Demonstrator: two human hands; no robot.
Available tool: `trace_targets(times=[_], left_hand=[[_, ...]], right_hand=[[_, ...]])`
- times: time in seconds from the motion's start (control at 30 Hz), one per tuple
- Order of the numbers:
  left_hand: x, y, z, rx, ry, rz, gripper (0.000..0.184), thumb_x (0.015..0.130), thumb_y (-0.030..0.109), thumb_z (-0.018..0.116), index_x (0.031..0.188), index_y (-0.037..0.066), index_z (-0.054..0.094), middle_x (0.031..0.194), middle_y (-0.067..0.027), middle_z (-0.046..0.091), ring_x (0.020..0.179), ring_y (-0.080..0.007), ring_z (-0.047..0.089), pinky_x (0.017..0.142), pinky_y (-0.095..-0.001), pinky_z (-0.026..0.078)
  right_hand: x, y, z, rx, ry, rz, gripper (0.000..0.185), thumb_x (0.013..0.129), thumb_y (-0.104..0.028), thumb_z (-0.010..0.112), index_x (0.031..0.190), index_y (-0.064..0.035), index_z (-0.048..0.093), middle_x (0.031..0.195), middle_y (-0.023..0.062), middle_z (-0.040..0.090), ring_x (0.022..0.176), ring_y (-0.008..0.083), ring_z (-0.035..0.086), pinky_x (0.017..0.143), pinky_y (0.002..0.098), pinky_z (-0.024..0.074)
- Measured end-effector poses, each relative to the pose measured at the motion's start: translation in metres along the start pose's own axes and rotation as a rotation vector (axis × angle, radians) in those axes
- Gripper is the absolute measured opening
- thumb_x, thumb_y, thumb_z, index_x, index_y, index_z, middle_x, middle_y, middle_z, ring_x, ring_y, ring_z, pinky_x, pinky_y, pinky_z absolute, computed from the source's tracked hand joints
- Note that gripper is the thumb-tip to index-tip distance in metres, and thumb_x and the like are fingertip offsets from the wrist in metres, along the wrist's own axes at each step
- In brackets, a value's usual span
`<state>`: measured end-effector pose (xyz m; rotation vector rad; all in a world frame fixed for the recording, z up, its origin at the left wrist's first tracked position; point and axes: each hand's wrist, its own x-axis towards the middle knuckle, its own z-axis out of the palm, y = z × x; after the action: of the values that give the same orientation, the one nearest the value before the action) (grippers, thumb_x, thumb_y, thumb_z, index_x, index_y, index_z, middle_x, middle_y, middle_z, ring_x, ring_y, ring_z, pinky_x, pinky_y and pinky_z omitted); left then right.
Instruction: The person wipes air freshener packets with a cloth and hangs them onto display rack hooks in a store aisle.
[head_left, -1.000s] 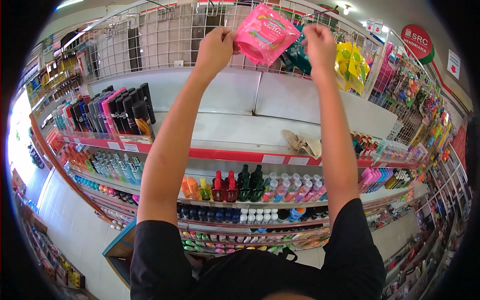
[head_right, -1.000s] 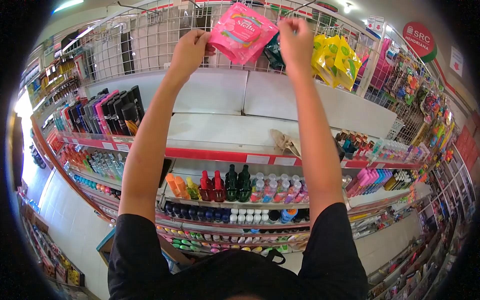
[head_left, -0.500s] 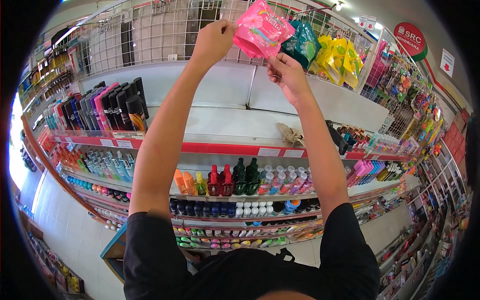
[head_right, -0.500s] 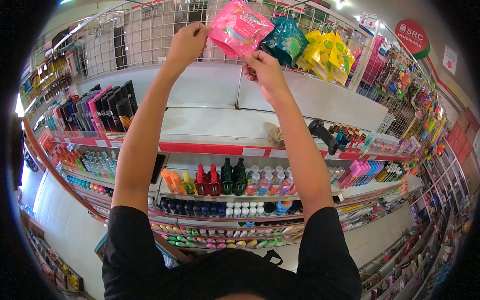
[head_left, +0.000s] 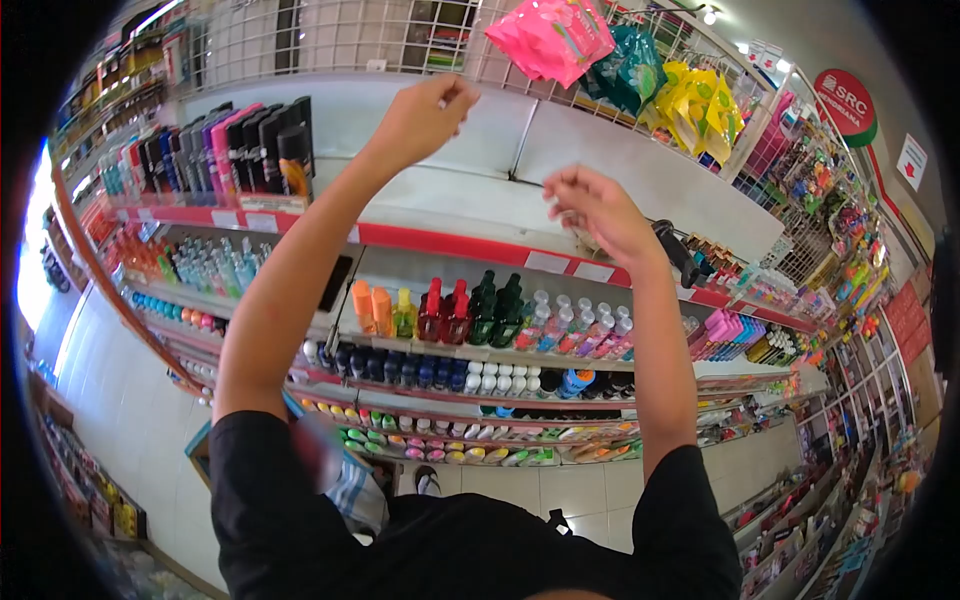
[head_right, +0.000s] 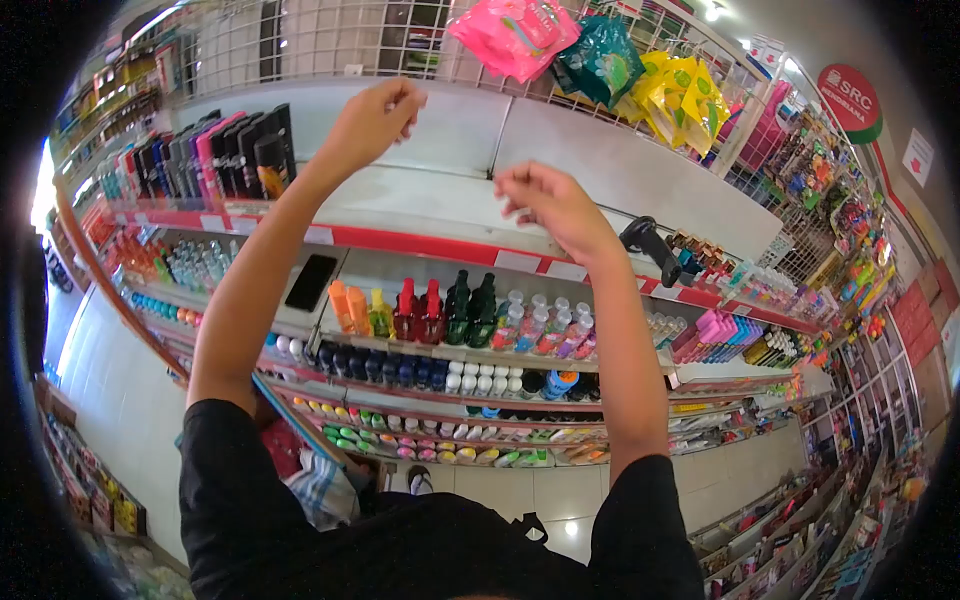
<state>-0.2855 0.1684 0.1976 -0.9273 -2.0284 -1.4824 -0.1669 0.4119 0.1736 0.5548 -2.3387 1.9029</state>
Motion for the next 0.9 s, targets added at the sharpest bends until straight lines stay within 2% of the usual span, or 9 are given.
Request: trace_targets(times=[0.13, 0.23, 0.3, 0.37, 0.47, 0.53, 0.57, 0.7, 0.9], left_hand=[[-0.101, 0.004, -0.035, 0.076, -0.221, -0.213, 0.021, 0.093, 0.025, 0.053, 0.088, 0.004, 0.057, 0.073, 0.0005, 0.056, 0.065, -0.0075, 0.055, 0.059, -0.023, 0.046], [-0.175, -0.001, -0.06, -0.05, -0.385, -0.367, 0.02, 0.093, 0.023, 0.053, 0.088, 0.005, 0.058, 0.077, 0.0001, 0.057, 0.072, -0.0069, 0.055, 0.064, -0.0227, 0.046], [-0.225, 0.029, -0.072, -0.014, -0.612, -0.375, 0.016, 0.092, 0.021, 0.054, 0.09, 0.006, 0.06, 0.084, -0.001, 0.06, 0.08, -0.0081, 0.056, 0.069, -0.0252, 0.046], [-0.265, 0.107, -0.08, -0.141, -0.93, -0.314, 0.017, 0.089, 0.02, 0.058, 0.098, 0.006, 0.063, 0.094, -0.0058, 0.064, 0.088, -0.019, 0.061, 0.078, -0.0331, 0.047], [-0.326, 0.179, -0.072, -0.93, -1.372, 0.327, 0.04, 0.096, 0.026, 0.049, 0.115, -0.009, 0.053, 0.112, -0.0228, 0.057, 0.099, -0.0378, 0.056, 0.088, -0.0439, 0.044], [-0.37, 0.225, -0.08, -1.068, -1.257, 0.583, 0.046, 0.095, 0.036, 0.049, 0.105, -0.008, 0.059, 0.11, -0.023, 0.058, 0.1, -0.036, 0.057, 0.088, -0.0458, 0.043], [-0.376, 0.234, -0.081, -1.149, -1.245, 0.433, 0.036, 0.095, 0.027, 0.052, 0.117, -0.002, 0.056, 0.128, -0.0124, 0.049, 0.111, -0.0334, 0.049, 0.079, -0.0431, 0.043], [-0.41, 0.229, -0.086, -1.202, -1.122, 0.43, 0.028, 0.094, 0.023, 0.053, 0.108, 0.0, 0.061, 0.115, -0.0121, 0.057, 0.103, -0.0295, 0.054, 0.068, -0.0367, 0.044], [-0.425, 0.231, -0.092, -1.163, -0.915, 0.533, 0.026, 0.093, 0.028, 0.056, 0.096, 0.004, 0.067, 0.103, -0.0068, 0.063, 0.094, -0.0212, 0.058, 0.071, -0.0343, 0.039]], right_hand=[[-0.116, -0.023, 0.02, -0.178, -0.372, -0.053, 0.02, 0.088, -0.021, 0.062, 0.093, -0.0016, 0.061, 0.088, 0.0024, 0.062, 0.077, 0.0114, 0.057, 0.072, 0.0246, 0.0452], [-0.195, -0.054, 0.053, 0.226, -1.158, -0.696, 0.023, 0.088, -0.024, 0.061, 0.083, -0.0019, 0.064, 0.085, 0.0068, 0.063, 0.074, 0.0185, 0.06, 0.07, 0.0306, 0.0473], [-0.254, -0.073, 0.084, 0.39, -1.345, -0.799, 0.023, 0.089, -0.024, 0.063, 0.089, -0.0015, 0.064, 0.099, 0.0054, 0.061, 0.091, 0.0247, 0.059, 0.076, 0.036, 0.0445], [-0.276, -0.084, 0.132, 0.501, -1.183, -0.849, 0.025, 0.094, -0.026, 0.054, 0.082, -0.0064, 0.064, 0.084, 0.0069, 0.059, 0.076, 0.0228, 0.056, 0.074, 0.0408, 0.0456], [-0.287, -0.077, 0.173, 0.747, -1.02, -0.873, 0.023, 0.094, -0.022, 0.055, 0.083, -0.0041, 0.064, 0.085, 0.0099, 0.058, 0.07, 0.023, 0.053, 0.067, 0.0334, 0.0451], [-0.295, -0.059, 0.208, 0.895, -0.955, -0.811, 0.022, 0.093, -0.024, 0.057, 0.084, -0.0053, 0.064, 0.087, 0.0083, 0.059, 0.072, 0.0225, 0.052, 0.067, 0.0328, 0.0442], [-0.299, -0.053, 0.219, 1.003, -0.923, -0.754, 0.021, 0.092, -0.025, 0.06, 0.085, -0.0065, 0.065, 0.089, 0.0068, 0.059, 0.074, 0.0219, 0.052, 0.068, 0.0323, 0.0434], [-0.29, -0.034, 0.237, 0.946, -1.2, -0.734, 0.015, 0.09, -0.027, 0.063, 0.09, -0.0128, 0.068, 0.098, 0.0024, 0.06, 0.088, 0.0229, 0.051, 0.077, 0.0356, 0.0421], [-0.304, -0.015, 0.246, 1.005, -1.194, -0.708, 0.019, 0.087, -0.025, 0.064, 0.083, -0.0058, 0.063, 0.099, 0.0055, 0.057, 0.09, 0.0269, 0.054, 0.074, 0.0399, 0.0388]])
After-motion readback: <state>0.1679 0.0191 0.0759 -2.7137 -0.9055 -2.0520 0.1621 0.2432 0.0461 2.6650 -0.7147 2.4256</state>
